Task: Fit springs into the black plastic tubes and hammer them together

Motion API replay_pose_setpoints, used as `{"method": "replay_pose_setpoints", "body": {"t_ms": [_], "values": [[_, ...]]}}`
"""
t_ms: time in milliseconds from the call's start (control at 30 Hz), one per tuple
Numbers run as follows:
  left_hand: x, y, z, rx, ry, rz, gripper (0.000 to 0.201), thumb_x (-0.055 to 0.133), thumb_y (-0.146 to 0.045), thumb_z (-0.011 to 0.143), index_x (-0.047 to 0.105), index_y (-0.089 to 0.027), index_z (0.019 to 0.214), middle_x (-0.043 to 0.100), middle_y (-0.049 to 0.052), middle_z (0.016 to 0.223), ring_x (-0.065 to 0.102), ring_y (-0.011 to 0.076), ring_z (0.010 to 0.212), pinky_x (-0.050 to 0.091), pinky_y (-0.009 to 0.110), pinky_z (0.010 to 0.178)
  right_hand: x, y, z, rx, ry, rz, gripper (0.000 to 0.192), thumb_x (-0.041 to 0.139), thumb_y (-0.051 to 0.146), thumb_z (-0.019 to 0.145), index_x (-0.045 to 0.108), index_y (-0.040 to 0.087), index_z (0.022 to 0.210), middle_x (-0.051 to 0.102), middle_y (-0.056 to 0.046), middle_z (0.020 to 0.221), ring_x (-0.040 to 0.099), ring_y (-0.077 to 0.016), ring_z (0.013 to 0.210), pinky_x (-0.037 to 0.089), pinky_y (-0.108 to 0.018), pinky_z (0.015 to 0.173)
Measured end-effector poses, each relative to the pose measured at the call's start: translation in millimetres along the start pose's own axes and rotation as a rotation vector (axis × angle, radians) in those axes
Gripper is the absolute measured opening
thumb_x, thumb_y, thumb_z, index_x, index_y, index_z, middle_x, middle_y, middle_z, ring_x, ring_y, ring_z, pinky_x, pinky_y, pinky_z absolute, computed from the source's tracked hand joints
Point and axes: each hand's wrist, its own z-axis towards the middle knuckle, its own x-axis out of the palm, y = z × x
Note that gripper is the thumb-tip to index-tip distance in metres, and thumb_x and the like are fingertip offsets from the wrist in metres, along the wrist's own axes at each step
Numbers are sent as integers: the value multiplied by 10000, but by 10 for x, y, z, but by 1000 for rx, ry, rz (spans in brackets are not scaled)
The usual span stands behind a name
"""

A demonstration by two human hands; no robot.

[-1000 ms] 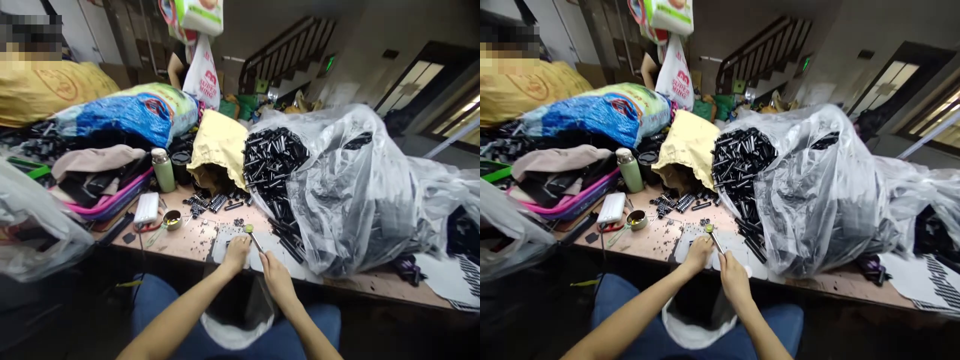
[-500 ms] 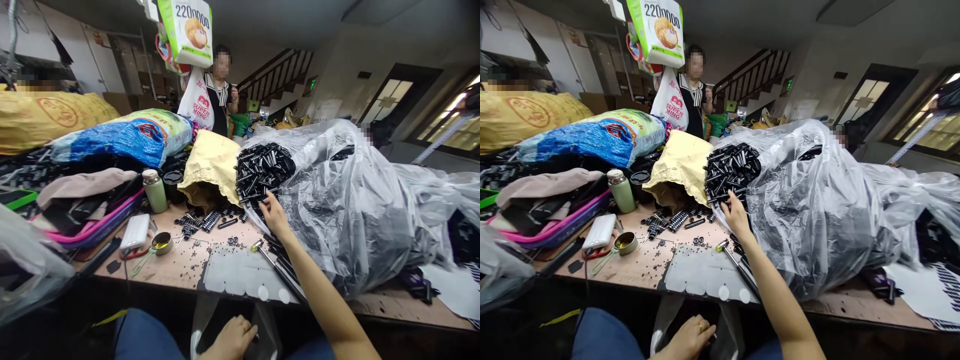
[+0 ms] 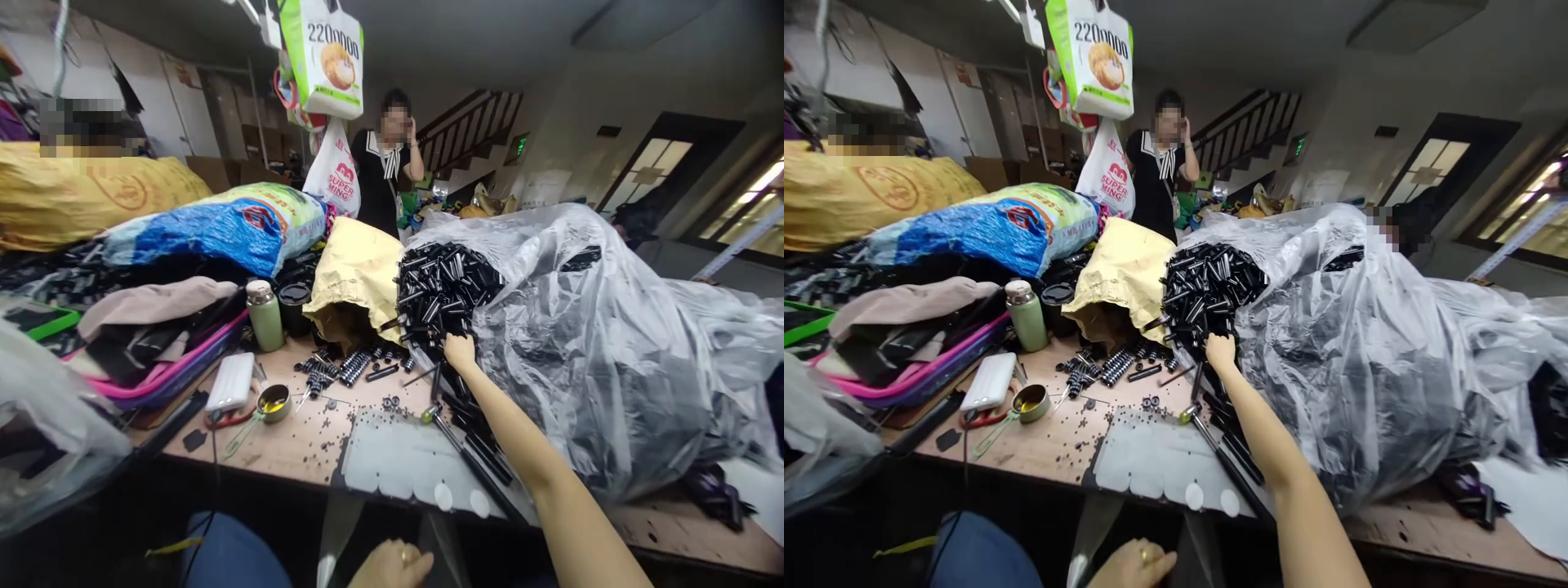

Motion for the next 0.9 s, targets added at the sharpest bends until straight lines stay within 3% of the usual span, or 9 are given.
{"method": "replay_pose_setpoints", "body": {"t_ms": [100,233,333,467,633,733,800,867,900], "values": [[-369,-19,197,-24,-183,-65,391,474,-241,898,563,-214,1278,682,131,1047,645,221,962,527,362,860,-8,-75,-136,20,4,101,298,481,338,914,659,132,792,686,-161,973,562,-263,1073,297,-411,991],[-814,307,702,-186,-398,15,327,456,-269,931,611,-153,1194,667,145,1113,626,229,1029,506,397,918,-4,-176,-211,53,23,333,309,482,373,908,675,142,838,700,-106,959,589,-210,964,410,-311,867],[-876,650,983,-121,-314,81,302,506,-269,900,647,-138,1133,679,139,1072,633,233,995,511,407,897,73,-229,-290,85,37,530,221,589,337,833,681,136,818,705,-42,810,602,-155,754,457,-259,728],[-889,926,1042,-114,-314,-29,232,524,-217,867,695,-145,1008,707,107,971,650,199,906,518,368,856,170,-248,-408,156,1,770,181,667,304,750,656,124,753,682,-24,714,583,-124,632,487,-250,637],[-993,851,1163,-270,-525,-242,241,533,-291,871,710,-155,963,712,95,946,639,202,911,492,357,868,320,-5,-635,220,-50,1018,304,695,408,718,621,138,835,681,-33,759,607,-119,639,520,-249,614],[-1012,715,1426,-426,-600,-599,319,562,-405,850,703,-128,924,710,73,850,642,177,803,510,290,730,472,319,-926,203,-23,1100,378,663,491,741,618,152,904,687,-50,810,636,-143,701,543,-279,652],[-1031,639,1563,-518,-710,-832,351,589,-444,819,682,-108,860,684,47,739,623,149,695,491,248,626,521,516,-1166,182,25,1132,427,639,541,752,624,156,936,688,-64,837,652,-170,751,557,-324,702],[-1079,579,1571,-573,-803,-922,334,628,-439,785,648,-108,749,634,16,632,583,121,602,460,221,567,470,629,-1397,83,82,1106,503,673,564,717,627,166,1021,683,-93,971,656,-208,879,549,-380,807],[-1113,551,1517,-582,-786,-905,321,654,-424,764,626,-113,690,607,4,585,558,109,562,443,214,546,408,649,-1498,-31,119,1037,587,714,569,675,613,177,1101,651,-116,1106,631,-239,1002,521,-414,891]]}}
